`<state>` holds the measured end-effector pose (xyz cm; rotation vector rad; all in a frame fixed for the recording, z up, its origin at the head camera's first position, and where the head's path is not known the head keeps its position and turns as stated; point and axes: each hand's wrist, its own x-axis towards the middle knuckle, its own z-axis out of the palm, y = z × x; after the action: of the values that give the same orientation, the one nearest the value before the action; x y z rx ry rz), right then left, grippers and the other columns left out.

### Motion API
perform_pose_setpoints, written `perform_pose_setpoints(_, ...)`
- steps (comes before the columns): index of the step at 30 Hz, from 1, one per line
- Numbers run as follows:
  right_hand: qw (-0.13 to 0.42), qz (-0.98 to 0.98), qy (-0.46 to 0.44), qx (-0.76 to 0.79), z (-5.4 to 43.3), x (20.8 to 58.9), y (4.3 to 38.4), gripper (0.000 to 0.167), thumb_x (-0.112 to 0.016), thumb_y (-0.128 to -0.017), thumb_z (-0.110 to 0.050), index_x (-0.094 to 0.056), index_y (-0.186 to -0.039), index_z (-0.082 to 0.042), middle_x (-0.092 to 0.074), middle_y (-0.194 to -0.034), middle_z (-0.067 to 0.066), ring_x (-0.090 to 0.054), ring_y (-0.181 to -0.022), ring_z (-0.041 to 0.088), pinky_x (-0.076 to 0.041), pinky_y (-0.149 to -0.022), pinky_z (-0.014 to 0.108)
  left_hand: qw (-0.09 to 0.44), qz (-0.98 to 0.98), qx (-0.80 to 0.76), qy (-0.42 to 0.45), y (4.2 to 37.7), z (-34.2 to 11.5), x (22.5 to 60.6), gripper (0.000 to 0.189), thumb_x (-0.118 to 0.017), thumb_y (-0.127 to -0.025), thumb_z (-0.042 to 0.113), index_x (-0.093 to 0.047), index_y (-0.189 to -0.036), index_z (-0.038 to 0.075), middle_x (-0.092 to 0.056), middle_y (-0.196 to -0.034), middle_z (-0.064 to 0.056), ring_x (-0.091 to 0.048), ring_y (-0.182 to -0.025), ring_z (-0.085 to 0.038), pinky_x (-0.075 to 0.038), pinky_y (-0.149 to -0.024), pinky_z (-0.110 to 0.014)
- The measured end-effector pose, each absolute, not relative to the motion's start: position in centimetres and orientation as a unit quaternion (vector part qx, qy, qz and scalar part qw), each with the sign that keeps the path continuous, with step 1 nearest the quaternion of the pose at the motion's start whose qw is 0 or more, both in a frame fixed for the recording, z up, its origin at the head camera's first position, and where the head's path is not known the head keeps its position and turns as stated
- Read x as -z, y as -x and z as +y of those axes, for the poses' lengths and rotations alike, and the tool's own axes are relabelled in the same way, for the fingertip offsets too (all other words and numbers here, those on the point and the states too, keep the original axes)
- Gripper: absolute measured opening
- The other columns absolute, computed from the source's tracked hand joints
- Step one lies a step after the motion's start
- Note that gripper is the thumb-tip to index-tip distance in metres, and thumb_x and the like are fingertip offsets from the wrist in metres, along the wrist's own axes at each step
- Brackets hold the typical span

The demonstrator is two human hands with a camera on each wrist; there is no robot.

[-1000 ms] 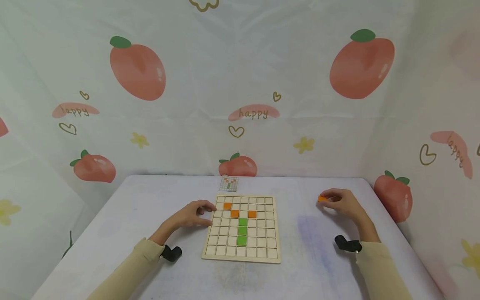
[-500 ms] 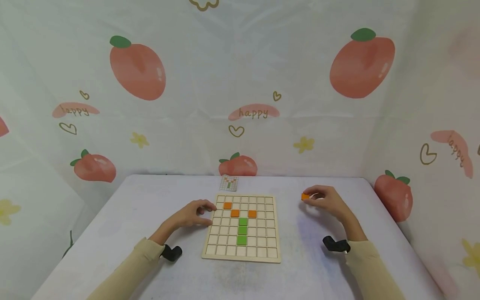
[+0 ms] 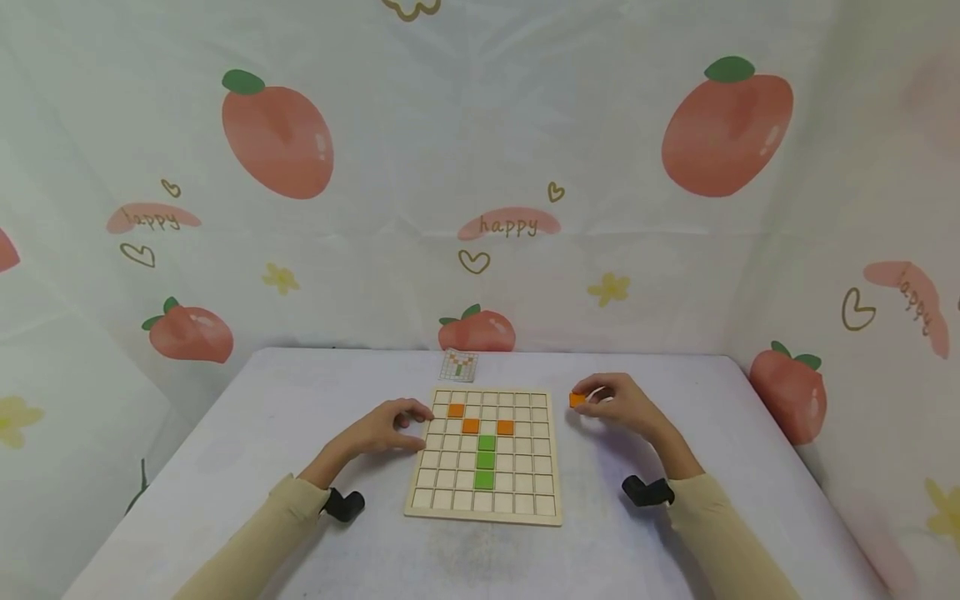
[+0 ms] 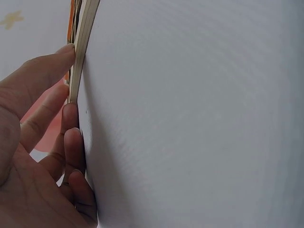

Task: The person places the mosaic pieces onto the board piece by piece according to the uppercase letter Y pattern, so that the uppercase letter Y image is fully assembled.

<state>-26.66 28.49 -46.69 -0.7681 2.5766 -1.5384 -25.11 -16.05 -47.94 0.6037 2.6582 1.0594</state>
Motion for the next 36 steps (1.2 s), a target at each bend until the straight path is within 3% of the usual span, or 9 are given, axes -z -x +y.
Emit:
perform_pose_setpoints(16, 0.056, 0.83, 0.265, 0.488, 24.0, 47.6, 27.8, 0.026, -0.085, -0.082, -0.006, -0.075, -0.106, 0.0, -0.071, -0.099, 0.011, -0.062, -0.081, 0.024, -0.05, -0.071, 0.027, 0.107, 0.902, -0.36, -0.212, 25.0, -16.2, 47.7, 0.04, -0.088, -0.081, 0.016, -0.07, -0.116, 0.012, -0.063, -0.109, 0.001, -0.054, -0.098, -0.021, -0.046, -0.092, -0.042)
perform_pose_setpoints(36, 0.051, 0.836, 0.286, 0.465, 20.3, 48.0, 28.5, 0.021, -0.086, -0.082, -0.007, -0.076, -0.099, 0.001, -0.072, -0.095, 0.011, -0.06, -0.075, 0.02, -0.05, -0.069, 0.026, 0.109, 0.902, -0.362, -0.208, 25.1, -16.1, 47.8, 0.04, -0.088, -0.08, 0.015, -0.07, -0.116, 0.012, -0.063, -0.109, 0.002, -0.054, -0.1, -0.022, -0.046, -0.093, -0.042)
